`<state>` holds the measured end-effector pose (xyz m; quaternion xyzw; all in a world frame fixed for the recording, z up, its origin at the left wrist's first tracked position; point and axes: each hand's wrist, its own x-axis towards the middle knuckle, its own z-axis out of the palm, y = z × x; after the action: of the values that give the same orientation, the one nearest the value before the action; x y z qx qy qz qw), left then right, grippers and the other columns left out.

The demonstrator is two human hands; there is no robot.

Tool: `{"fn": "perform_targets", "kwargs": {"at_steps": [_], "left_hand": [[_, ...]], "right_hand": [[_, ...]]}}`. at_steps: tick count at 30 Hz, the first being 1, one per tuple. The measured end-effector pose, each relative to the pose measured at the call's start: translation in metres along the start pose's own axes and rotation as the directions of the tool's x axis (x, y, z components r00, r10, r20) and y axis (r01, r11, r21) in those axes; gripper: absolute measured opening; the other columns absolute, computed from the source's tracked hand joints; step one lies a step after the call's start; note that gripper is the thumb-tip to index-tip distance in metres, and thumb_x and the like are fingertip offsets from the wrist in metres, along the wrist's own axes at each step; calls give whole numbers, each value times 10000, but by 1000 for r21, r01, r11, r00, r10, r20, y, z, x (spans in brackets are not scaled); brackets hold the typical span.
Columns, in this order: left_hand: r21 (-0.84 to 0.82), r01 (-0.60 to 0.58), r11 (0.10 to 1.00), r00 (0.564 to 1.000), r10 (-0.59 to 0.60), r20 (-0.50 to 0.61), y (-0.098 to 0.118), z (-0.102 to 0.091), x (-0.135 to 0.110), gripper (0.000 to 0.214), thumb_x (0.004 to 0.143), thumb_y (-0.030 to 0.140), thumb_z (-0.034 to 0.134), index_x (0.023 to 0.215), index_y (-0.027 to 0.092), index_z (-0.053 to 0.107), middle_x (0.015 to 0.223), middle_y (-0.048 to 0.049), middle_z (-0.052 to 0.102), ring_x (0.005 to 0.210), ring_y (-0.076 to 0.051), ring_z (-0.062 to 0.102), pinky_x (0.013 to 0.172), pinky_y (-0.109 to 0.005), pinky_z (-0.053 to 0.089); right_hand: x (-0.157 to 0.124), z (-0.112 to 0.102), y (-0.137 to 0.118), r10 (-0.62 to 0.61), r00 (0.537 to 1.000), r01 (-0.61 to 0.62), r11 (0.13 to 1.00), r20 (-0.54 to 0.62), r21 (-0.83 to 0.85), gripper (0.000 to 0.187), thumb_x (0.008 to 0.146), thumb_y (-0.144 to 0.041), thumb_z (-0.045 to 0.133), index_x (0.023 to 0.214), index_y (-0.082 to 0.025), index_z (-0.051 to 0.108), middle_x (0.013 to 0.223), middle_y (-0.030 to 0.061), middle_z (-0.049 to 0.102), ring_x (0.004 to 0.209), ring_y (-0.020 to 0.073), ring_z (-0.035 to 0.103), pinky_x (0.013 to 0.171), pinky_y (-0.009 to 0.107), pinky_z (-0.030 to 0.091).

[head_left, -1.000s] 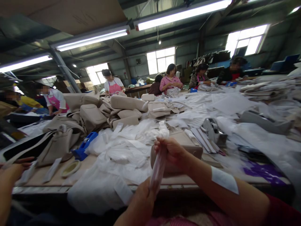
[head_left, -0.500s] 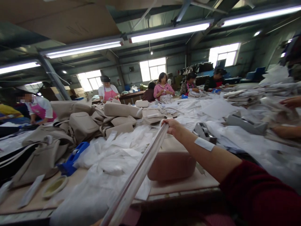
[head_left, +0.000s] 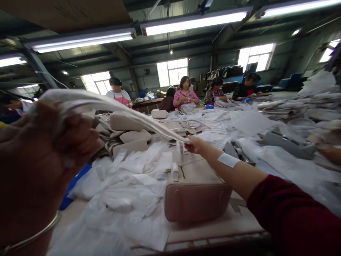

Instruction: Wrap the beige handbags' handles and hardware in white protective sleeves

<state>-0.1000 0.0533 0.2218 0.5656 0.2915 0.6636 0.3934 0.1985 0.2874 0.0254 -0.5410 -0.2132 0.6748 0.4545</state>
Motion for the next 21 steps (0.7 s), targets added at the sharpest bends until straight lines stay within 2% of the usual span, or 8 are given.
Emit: {"fn": "perform_targets", "kwargs": {"at_steps": [2, 3, 6, 8, 11, 17, 19, 21], "left_hand": [[195, -80, 978, 997, 74, 40, -22, 36, 18, 504, 1042, 313, 82, 743, 121, 440, 544, 98, 300, 442, 66, 344, 595, -135, 257], [252, -71, 965, 994, 49, 95, -37, 52, 20, 497, 1033, 312, 88, 747, 123, 448, 535, 101, 297, 435, 55, 339, 593, -149, 256], [470, -50, 881, 972, -65, 226, -92, 87, 4, 372, 922, 447, 532, 694, 155, 501, 513, 77, 426, 451, -29, 392, 502, -171, 301], [584, -81, 808, 934, -143, 326, -126, 102, -19, 288, 834, 408, 659, 688, 171, 584, 586, 15, 576, 556, -126, 529, 560, -248, 422], [617, -86, 782, 778, -334, 532, -162, 111, -64, 125, 798, 318, 693, 882, 232, 724, 898, -64, 749, 830, -269, 672, 778, -354, 503], [683, -24, 730, 531, -570, 628, -183, 89, -135, 133, 778, 377, 711, 865, 298, 774, 602, -45, 679, 504, -227, 627, 489, -292, 452], [679, 0, 734, 540, -572, 618, -181, 70, -137, 110, 770, 351, 715, 844, 288, 765, 677, -45, 706, 592, -220, 657, 557, -281, 489], [721, 47, 691, 680, -551, 484, -180, 48, -130, 193, 778, 400, 706, 907, 260, 744, 817, -58, 735, 746, -234, 680, 696, -303, 529]], "right_hand": [[-7, -22, -3, -3, 1000, 4, 998, 22, -56, 332, 983, -443, 531, 1086, -131, 582, 832, 55, 686, 612, 137, 636, 546, 255, 518], [-14, -33, -3, -12, 1000, 14, 997, 29, -80, 355, 967, -469, 546, 1075, -132, 571, 777, 62, 693, 565, 145, 630, 512, 249, 499], [-47, -60, 6, 24, 981, 6, 988, 190, -157, 502, 925, -592, 527, 1063, -112, 577, 776, 143, 724, 582, 223, 676, 507, 303, 513], [-78, -68, 18, 68, 888, -11, 992, 454, -128, 662, 927, -697, 381, 1065, -89, 604, 878, 198, 731, 725, 278, 718, 605, 372, 558], [-122, -67, 39, -43, 768, -1, 998, 639, 69, 731, 866, -758, 418, 1108, -98, 619, 1011, 187, 720, 887, 284, 710, 767, 413, 566], [-178, -79, 79, -68, 899, 181, 957, 432, -225, 616, 635, -392, 813, 1175, -223, 570, 554, -74, 561, 379, 113, 459, 402, 230, 382], [-181, -99, 89, -188, 919, 351, 790, 347, -502, 399, 710, -384, 742, 1050, -207, 628, 532, -54, 552, 395, 128, 466, 410, 245, 366], [-177, -125, 97, -419, 859, 494, 525, 295, -693, 247, 792, -402, 658, 928, -195, 661, 677, 23, 657, 576, 189, 598, 553, 296, 469]]}}
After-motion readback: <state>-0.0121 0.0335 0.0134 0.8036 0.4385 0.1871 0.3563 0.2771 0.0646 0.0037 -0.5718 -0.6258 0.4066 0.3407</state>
